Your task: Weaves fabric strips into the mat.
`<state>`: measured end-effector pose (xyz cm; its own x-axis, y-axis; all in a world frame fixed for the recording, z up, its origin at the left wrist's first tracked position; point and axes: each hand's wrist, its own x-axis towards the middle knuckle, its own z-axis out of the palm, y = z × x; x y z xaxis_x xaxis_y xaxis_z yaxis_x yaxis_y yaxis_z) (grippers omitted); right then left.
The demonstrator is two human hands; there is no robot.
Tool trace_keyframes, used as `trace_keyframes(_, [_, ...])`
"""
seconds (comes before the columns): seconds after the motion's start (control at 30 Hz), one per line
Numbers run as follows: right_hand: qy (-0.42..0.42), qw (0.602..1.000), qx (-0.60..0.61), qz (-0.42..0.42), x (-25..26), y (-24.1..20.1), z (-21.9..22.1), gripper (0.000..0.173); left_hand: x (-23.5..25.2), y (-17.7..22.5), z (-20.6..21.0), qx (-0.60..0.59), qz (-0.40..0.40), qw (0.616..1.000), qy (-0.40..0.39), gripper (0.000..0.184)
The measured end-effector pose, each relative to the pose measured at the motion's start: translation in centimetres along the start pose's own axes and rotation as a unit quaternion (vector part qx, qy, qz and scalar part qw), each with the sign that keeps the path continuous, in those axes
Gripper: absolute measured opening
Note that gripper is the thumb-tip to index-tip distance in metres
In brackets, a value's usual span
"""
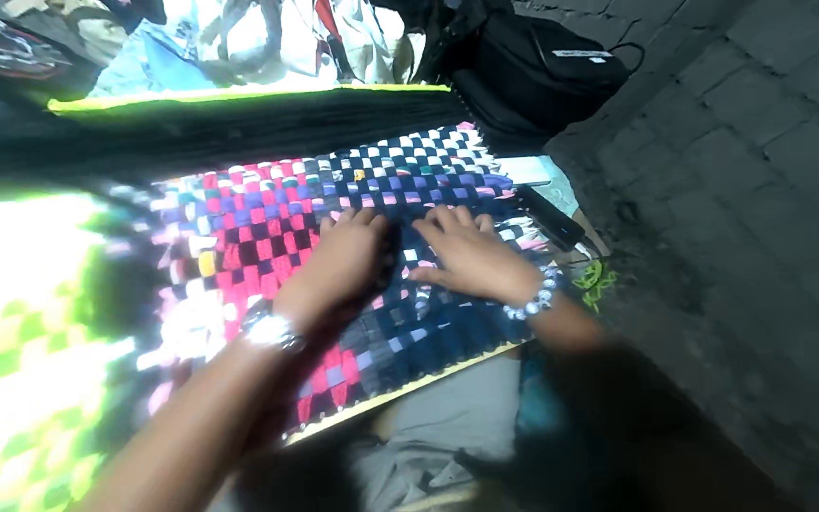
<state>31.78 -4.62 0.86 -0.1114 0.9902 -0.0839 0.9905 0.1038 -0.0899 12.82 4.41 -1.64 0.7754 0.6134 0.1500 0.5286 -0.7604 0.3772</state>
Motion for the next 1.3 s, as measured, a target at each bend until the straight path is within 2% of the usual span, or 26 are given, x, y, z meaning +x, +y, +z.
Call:
trace_keyframes(0.13, [0.01, 0.999, 0.034, -0.009, 0.4, 1.0, 0.6, 0.073, -0.1, 0.2, 0.3, 0.013, 0.013, 1.0, 0.013, 0.02])
trace_keyframes(0.23, [-0.002, 0.998, 0.063, -0.006, 1.1, 1.3, 0.4, 0.072, -0.1, 0.6, 0.6, 0.032, -0.008, 0.999, 0.009, 0.021])
trace_keyframes(0.33, [-0.042, 0.995, 0.088, -0.002, 2.0, 1.4, -0.2, 0.069, 0.5, 0.7, 0.3, 0.013, -0.049, 0.998, -0.037, 0.023])
trace_keyframes(0.4, [-0.057, 0.994, 0.094, -0.014, 2.2, 1.3, -0.4, 0.062, 1.4, 0.6, -0.1, -0.005, -0.067, 0.995, -0.08, 0.022])
trace_keyframes(0.5, [-0.058, 0.991, 0.105, -0.051, 2.3, 1.2, -0.2, 0.039, 2.4, -0.1, -0.7, -0.047, -0.064, 0.991, -0.109, 0.017])
trace_keyframes(0.57, [-0.056, 0.992, 0.105, -0.053, 2.1, 1.2, -0.2, 0.035, 2.5, -0.6, -1.4, -0.094, -0.067, 0.985, -0.13, 0.018])
trace_keyframes(0.63, [-0.034, 0.992, 0.113, -0.047, 1.9, 1.2, 0.0, 0.039, 2.4, -1.2, -1.9, -0.142, -0.042, 0.979, -0.142, 0.018])
trace_keyframes(0.73, [0.0, 0.992, 0.12, -0.036, 1.8, 1.4, 0.2, 0.061, 1.7, -3.0, -3.0, -0.239, 0.043, 0.958, -0.154, 0.023])
trace_keyframes(0.8, [0.022, 0.992, 0.116, -0.04, 1.6, 1.5, 0.4, 0.066, 1.2, -3.8, -4.1, -0.284, 0.018, 0.947, -0.147, 0.025])
trace_keyframes(0.87, [0.042, 0.991, 0.118, -0.043, 1.0, 1.4, 0.7, 0.067, 0.8, -4.1, -4.6, -0.338, -0.036, 0.935, -0.1, 0.024])
trace_keyframes(0.93, [0.053, 0.991, 0.113, -0.049, 0.9, 1.4, 0.9, 0.067, 0.7, -4.2, -4.8, -0.372, -0.057, 0.925, -0.057, 0.022])
trace_keyframes(1.0, [0.047, 0.992, 0.102, -0.056, 0.9, 1.3, 1.0, 0.067, 0.5, -3.9, -4.5, -0.314, -0.036, 0.948, -0.046, 0.021])
trace_keyframes(1.1, [0.018, 0.995, 0.08, -0.06, 1.3, 1.4, 0.6, 0.067, 0.6, -2.3, -2.9, -0.142, -0.005, 0.988, -0.061, 0.021])
trace_keyframes(1.2, [-0.022, 0.995, 0.079, -0.047, 1.9, 1.4, 0.0, 0.066, 0.6, 0.3, -1.0, -0.024, -0.008, 0.999, -0.042, 0.021])
trace_keyframes(1.3, [-0.042, 0.995, 0.078, -0.039, 2.1, 1.3, -0.1, 0.063, 0.5, 1.4, -0.3, -0.012, 0.011, 0.999, -0.04, 0.019])
